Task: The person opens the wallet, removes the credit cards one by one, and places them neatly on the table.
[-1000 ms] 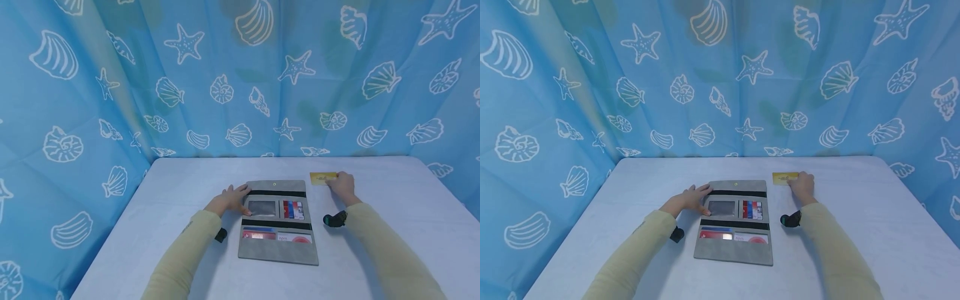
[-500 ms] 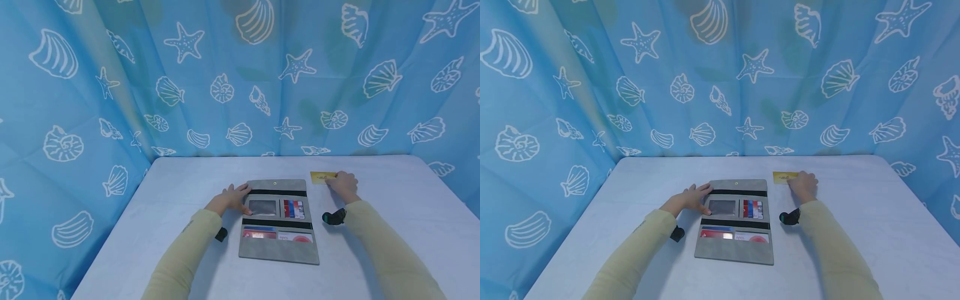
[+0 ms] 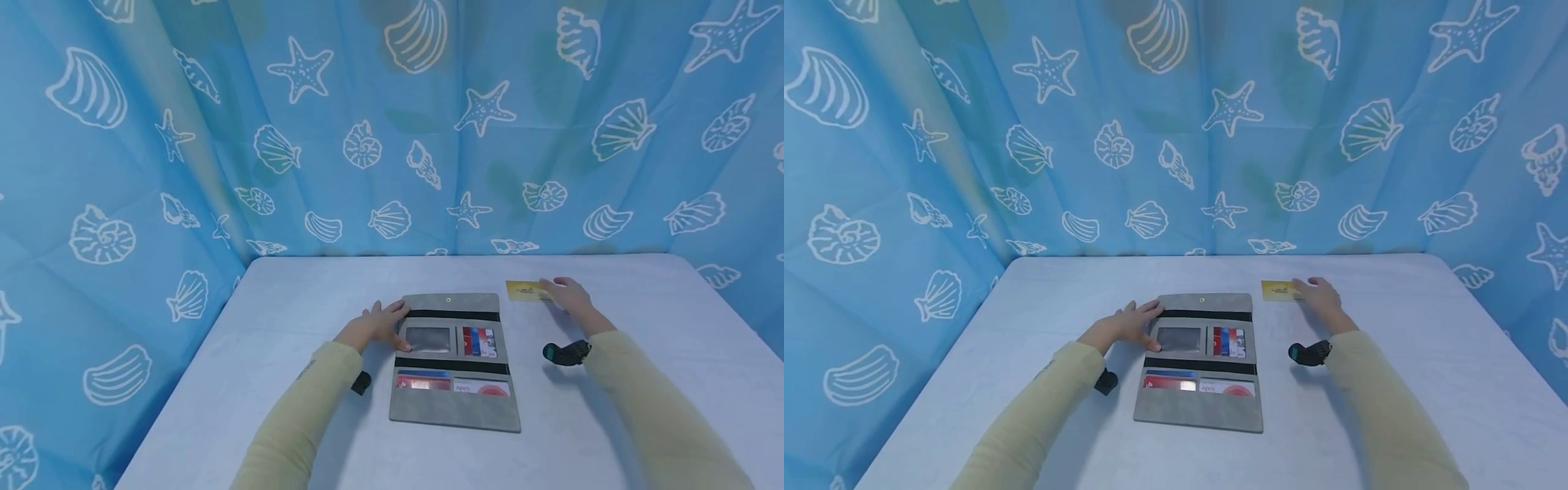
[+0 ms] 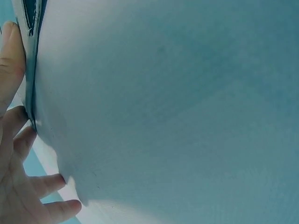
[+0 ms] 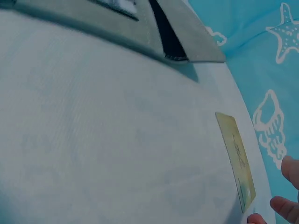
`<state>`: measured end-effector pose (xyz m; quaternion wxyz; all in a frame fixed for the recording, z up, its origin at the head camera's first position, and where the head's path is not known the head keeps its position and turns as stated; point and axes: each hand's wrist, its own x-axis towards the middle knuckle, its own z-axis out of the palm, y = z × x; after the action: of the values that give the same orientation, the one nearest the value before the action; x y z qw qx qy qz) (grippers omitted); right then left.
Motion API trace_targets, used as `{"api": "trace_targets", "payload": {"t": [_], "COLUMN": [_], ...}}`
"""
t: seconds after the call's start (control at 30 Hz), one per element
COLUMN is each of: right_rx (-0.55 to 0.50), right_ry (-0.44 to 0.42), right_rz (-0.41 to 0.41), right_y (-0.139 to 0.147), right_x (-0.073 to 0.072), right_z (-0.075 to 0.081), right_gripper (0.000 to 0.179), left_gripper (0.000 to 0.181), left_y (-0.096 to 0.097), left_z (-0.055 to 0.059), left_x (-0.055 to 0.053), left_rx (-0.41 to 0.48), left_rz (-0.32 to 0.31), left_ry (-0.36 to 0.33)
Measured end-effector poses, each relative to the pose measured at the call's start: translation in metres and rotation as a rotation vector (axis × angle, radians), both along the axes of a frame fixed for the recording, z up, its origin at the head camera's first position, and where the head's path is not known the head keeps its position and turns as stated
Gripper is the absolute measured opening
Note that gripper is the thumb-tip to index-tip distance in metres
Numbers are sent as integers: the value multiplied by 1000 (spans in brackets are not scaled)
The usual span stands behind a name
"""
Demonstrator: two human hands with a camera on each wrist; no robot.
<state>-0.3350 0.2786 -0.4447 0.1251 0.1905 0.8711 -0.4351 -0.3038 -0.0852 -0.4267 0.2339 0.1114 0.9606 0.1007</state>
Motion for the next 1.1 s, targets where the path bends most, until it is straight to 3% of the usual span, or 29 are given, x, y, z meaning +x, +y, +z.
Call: {"api": "trace_targets", "payload": {"t": [0.1,0.43,0.67,0.73,1.1], "right_rx": [-46,68,112,103,87], "right_ry": [8,181,240,265,246], "right_rz": [9,120,242,270,411], "right_y": [3,-14,-41,-48,-68], "right_x": [6,30,49,55,68], "right_z": [3,10,11,11,6], "right_gripper": [81,67,67,66,63], "left_gripper": [90,90,89,89,91], "left_y": [0,-1,-3,-4,-2], "left_z": [-1,1,2,3,1], "left_x": [0,0,-1,-1,-2], "left_rx": [0,3,-17,-10,-11], "left_rz": [4,-6,-106,-97,-69], "left_ry": [3,-2,17,16,15]}}
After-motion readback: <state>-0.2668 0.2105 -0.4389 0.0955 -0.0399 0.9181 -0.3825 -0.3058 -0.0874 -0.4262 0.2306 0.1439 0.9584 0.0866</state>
